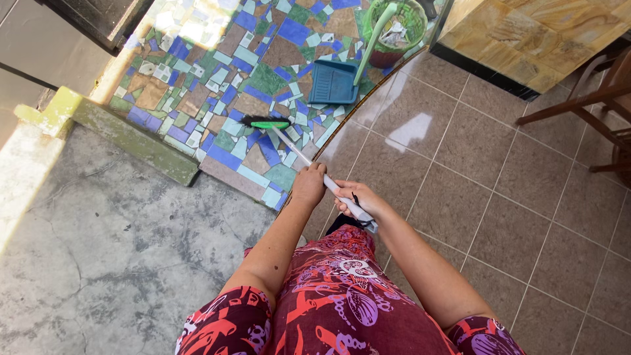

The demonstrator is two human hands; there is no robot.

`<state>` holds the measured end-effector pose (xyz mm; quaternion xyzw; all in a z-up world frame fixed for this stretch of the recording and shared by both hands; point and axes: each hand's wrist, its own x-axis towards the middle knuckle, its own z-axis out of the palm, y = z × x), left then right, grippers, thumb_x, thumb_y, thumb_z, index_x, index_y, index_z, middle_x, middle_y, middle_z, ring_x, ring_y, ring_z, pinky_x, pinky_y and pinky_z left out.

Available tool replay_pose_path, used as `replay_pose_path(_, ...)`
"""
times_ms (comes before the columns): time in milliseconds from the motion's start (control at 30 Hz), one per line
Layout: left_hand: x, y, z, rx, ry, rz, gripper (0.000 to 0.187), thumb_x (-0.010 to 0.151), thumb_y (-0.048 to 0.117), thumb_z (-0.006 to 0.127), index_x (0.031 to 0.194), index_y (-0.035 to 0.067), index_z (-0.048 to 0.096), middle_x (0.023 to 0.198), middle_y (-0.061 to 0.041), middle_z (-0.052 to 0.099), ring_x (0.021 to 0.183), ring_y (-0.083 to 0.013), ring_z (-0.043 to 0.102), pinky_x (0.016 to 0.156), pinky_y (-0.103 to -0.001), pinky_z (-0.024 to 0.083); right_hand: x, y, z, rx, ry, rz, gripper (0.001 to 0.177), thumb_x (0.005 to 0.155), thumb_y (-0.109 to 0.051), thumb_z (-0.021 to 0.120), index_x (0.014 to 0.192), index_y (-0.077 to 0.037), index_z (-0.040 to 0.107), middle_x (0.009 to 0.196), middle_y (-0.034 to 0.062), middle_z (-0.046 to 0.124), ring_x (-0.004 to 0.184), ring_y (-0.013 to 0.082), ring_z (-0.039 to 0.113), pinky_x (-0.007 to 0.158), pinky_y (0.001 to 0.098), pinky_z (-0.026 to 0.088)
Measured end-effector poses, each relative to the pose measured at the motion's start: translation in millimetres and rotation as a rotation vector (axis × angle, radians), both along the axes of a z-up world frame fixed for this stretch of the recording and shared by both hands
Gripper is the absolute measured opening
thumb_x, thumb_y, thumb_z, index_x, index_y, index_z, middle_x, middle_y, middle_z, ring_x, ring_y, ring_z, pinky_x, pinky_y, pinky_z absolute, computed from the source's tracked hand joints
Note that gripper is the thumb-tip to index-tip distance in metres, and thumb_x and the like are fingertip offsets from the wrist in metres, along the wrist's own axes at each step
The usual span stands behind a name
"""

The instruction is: The person sweeps debris from a concrete and tiled floor into a dustpan using a broom and then carries the dustpan across the room.

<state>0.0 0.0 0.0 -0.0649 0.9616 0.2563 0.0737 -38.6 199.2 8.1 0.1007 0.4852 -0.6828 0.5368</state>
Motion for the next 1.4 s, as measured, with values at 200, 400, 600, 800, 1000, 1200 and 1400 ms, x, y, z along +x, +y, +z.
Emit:
replay_pose_path(200,-90.1,25.6,-13.3,-0.031,-0.078,0.054,0.022,0.085,0.012,0.067,0.107,0.011,0.065,0.114,-0.01,0.069,0.109,-0.0337,0.066,0.091,-0.047,0.054,-109.3,9.7,28.9,0.1,-0.018,0.121,0.06,0.096,-0.018,0.064,0.151,-0.002,0.044,0.081,0.0084,0.066,0.059,0.0108,0.063,0.047,0.0238,0.051)
replay_pose_path(400,-187.0,53.9,-11.4,0.032,0.027,0.22,0.016,0.084,0.008,0.066,0.099,0.011,0.069,0.105,-0.011,0.072,0.105,-0.0337,0.067,0.086,-0.048,0.054,-214.5,31.1,65.2,0.002,-0.127,0.093,0.055,0.108,-0.033,0.059,0.141,0.009,0.048,0.093,0.0079,0.071,0.069,0.0128,0.067,0.055,0.0249,0.054)
replay_pose_path(600,-272.0,36.8,-5.0,0.166,0.042,0.393,0.012,0.081,0.01,0.069,0.092,0.009,0.074,0.097,-0.015,0.072,0.096,-0.0376,0.069,0.082,-0.049,0.055,-298.5,26.1,94.1,-0.096,0.058,0.118,0.049,0.1,-0.023,0.054,0.148,-0.014,0.049,0.106,0.0056,0.072,0.072,0.012,0.067,0.06,0.0248,0.056)
replay_pose_path(800,-342.5,9.4,-36.4,0.283,0.007,0.484,0.019,0.082,0.021,0.072,0.095,0.007,0.074,0.101,-0.018,0.073,0.096,-0.0394,0.068,0.084,-0.05,0.054,-406.5,17.0,52.3,0.111,0.1,0.006,0.049,0.101,-0.015,0.055,0.149,-0.006,0.052,0.107,0.0079,0.069,0.075,0.0121,0.067,0.06,0.0258,0.056)
replay_pose_path(1000,-404.7,-33.8,-67.6,0.264,0.04,0.441,0.02,0.083,0.024,0.071,0.094,0.008,0.076,0.099,-0.019,0.072,0.095,-0.0408,0.068,0.084,-0.051,0.054,-522.3,11.4,-9.7,0.44,0.286,-0.042,0.046,0.1,-0.018,0.057,0.145,-0.006,0.055,0.106,0.0065,0.071,0.072,0.0141,0.064,0.058,0.0285,0.055)
replay_pose_path(1200,-451.2,-64.0,-70.2,0.301,-0.047,0.516,0.021,0.088,0.026,0.067,0.099,0.009,0.075,0.1,-0.018,0.072,0.095,-0.0406,0.068,0.083,-0.051,0.054,-609.7,26.0,-88.4,0.628,0.432,-0.036,0.044,0.1,-0.017,0.06,0.142,-0.006,0.058,0.107,0.0055,0.069,0.077,0.0135,0.065,0.061,0.0273,0.058)
replay_pose_path(1400,-480.8,-71.2,-83.2,0.313,-0.061,0.656,0.021,0.086,0.025,0.07,0.096,0.007,0.074,0.1,-0.019,0.071,0.095,-0.0408,0.067,0.082,-0.051,0.053,-694.9,7.7,-137.4,0.948,0.899,0.335,0.047,0.094,-0.031,0.07,0.138,-0.014,0.066,0.117,0.0078,0.073,0.105,0.0251,0.071,0.093,0.039,0.055)
